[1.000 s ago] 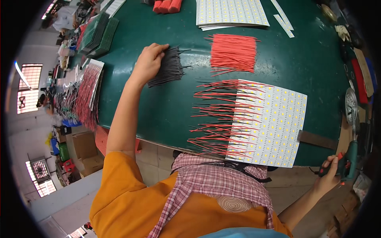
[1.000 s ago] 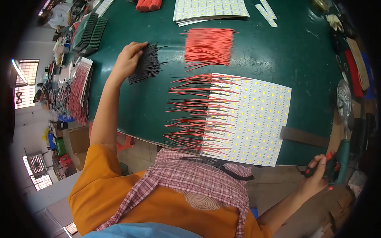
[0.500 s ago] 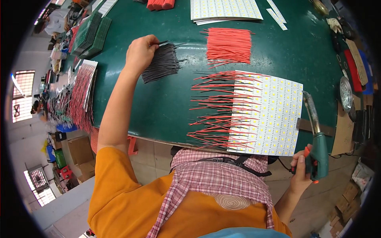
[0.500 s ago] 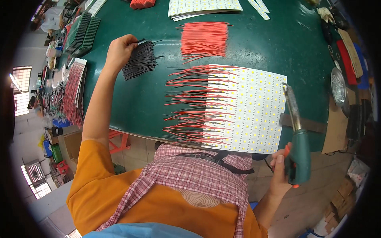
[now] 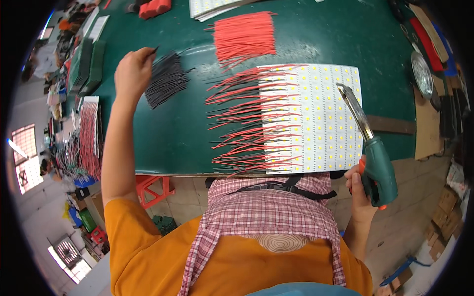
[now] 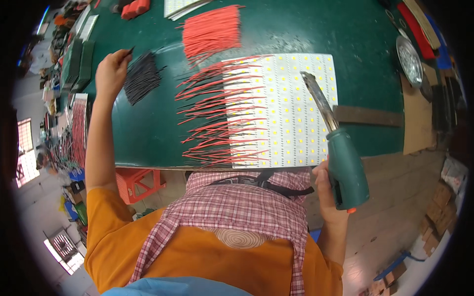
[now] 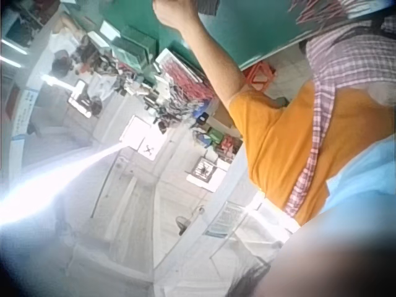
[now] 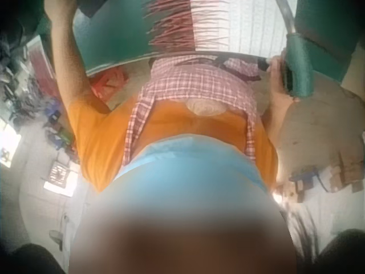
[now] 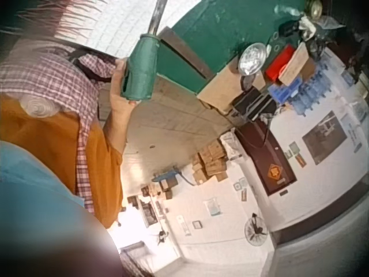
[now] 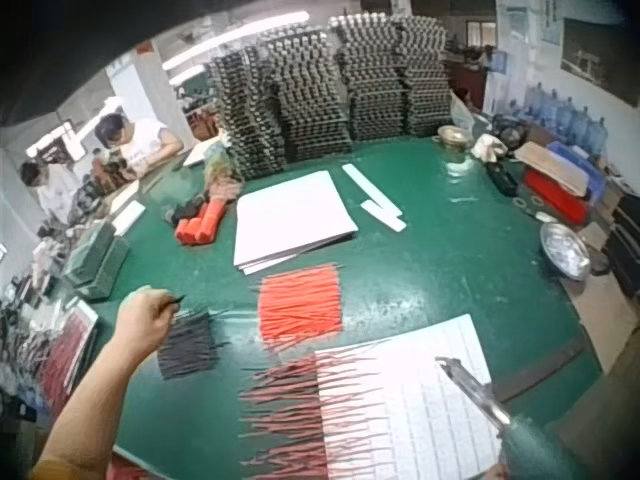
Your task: Soldering red and black wires onto an LED light panel at a factory workbench.
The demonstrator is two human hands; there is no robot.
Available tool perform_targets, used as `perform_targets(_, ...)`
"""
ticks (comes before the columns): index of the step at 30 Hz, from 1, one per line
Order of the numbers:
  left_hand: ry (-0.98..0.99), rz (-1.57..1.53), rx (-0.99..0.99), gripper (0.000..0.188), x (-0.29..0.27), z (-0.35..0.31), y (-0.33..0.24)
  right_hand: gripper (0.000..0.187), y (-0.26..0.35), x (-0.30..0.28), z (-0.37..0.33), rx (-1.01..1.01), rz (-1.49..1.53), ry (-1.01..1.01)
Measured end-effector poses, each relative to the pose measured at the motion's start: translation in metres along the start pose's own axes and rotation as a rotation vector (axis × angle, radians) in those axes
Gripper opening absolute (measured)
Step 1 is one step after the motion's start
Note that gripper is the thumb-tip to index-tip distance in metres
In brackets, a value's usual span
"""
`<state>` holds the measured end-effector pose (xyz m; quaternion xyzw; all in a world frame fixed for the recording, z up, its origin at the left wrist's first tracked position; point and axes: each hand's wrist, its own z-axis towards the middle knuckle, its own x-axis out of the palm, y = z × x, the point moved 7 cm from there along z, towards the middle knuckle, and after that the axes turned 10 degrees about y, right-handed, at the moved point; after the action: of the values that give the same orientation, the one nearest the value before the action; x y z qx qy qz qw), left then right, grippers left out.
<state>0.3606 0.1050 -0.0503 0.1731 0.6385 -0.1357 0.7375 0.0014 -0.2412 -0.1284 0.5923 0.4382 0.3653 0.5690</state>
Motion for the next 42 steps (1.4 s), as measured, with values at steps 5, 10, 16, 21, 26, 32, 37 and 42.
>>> perform_targets(5,0.187,0.366,0.328,0.009,-0.032,-0.028,-0.071,0.016,0.001,0.003,-0.007,0.068,0.007,0.023)
perform_targets(10,0.503,1.066,0.575,0.004,0.019,-0.076,-0.102,0.018,-0.001,0.007,-0.011,0.081,0.064,0.059)
perform_targets(16,0.600,0.974,0.564,0.006,0.030,-0.078,-0.092,0.022,-0.003,0.011,-0.012,0.038,-0.200,0.166)
perform_targets(21,0.722,0.146,0.088,0.015,-0.037,-0.031,-0.057,0.035,-0.013,0.005,-0.015,0.259,0.180,-0.009)
perform_targets(26,0.153,0.105,0.259,0.016,-0.078,-0.012,-0.088,0.044,0.007,0.019,0.009,0.252,0.191,0.013)
perform_targets(32,-0.097,-0.149,0.771,0.025,-0.035,-0.070,-0.234,0.050,0.015,0.035,0.012,0.244,0.115,0.107)
perform_targets(37,-0.125,-0.253,0.731,0.026,-0.013,-0.073,-0.243,0.050,0.001,0.037,-0.014,0.287,-0.055,0.365)
perform_targets(42,-0.115,-0.354,0.738,0.027,-0.016,-0.072,-0.240,0.027,0.019,0.034,-0.011,0.276,-0.145,0.314)
